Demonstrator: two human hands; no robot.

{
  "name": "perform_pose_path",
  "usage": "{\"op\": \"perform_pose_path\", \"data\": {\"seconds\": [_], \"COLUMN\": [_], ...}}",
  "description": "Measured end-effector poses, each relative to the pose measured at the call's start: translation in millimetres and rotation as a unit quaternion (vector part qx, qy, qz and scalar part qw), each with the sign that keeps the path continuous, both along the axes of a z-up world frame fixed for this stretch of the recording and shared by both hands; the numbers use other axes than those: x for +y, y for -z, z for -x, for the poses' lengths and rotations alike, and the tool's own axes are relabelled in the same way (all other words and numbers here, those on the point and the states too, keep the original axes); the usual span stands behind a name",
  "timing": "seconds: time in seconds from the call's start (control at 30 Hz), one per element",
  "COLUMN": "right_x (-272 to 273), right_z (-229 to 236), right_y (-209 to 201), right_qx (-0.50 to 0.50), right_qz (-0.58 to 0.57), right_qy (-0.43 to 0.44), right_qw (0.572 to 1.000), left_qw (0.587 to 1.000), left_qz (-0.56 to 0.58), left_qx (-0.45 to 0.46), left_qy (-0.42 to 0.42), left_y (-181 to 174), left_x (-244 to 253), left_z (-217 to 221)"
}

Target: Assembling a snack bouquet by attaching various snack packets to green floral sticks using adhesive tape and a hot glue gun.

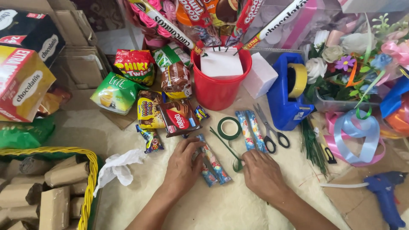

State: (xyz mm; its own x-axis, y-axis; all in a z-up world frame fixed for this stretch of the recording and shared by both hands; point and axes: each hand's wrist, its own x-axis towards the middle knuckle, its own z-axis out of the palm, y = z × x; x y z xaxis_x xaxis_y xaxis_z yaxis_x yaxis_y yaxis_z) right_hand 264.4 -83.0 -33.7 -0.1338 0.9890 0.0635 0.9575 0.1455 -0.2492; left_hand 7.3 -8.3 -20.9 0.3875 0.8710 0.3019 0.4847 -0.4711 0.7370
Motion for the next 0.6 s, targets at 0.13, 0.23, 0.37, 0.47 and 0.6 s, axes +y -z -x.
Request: {"op": "perform_pose_path", "data": {"seconds": [0.13, 0.23, 0.37, 0.47, 0.6], "right_x": [1.5, 1.2, 1.7, 1.2, 1.6], "right_z": [-4.0, -5.3, -5.7, -4.8, -6.8], "right_y": [7.5, 10.2, 7.4, 5.3, 5.2], "right_qx": [-0.001, 0.002, 0.006, 0.008, 0.008], "right_qz": [0.017, 0.018, 0.024, 0.032, 0.033], "right_qy": [0.006, 0.003, 0.002, 0.003, -0.003], "right_qw": [1.000, 1.000, 1.000, 0.999, 0.999], "left_qw": [1.000, 1.000, 0.999, 0.997, 0.977], "left_qz": [0.005, -0.009, -0.031, -0.003, 0.079], "left_qx": [0.003, -0.002, -0.021, -0.080, -0.155], "left_qy": [-0.006, -0.007, -0.003, 0.002, 0.124], "left_y": [1.9, -2.8, -18.4, -60.2, -95.0], "left_x": [0.8, -1.8, -8.5, -25.3, -58.9], "left_z": [-0.2, -0.8, 0.8, 9.2, 47.1]}}
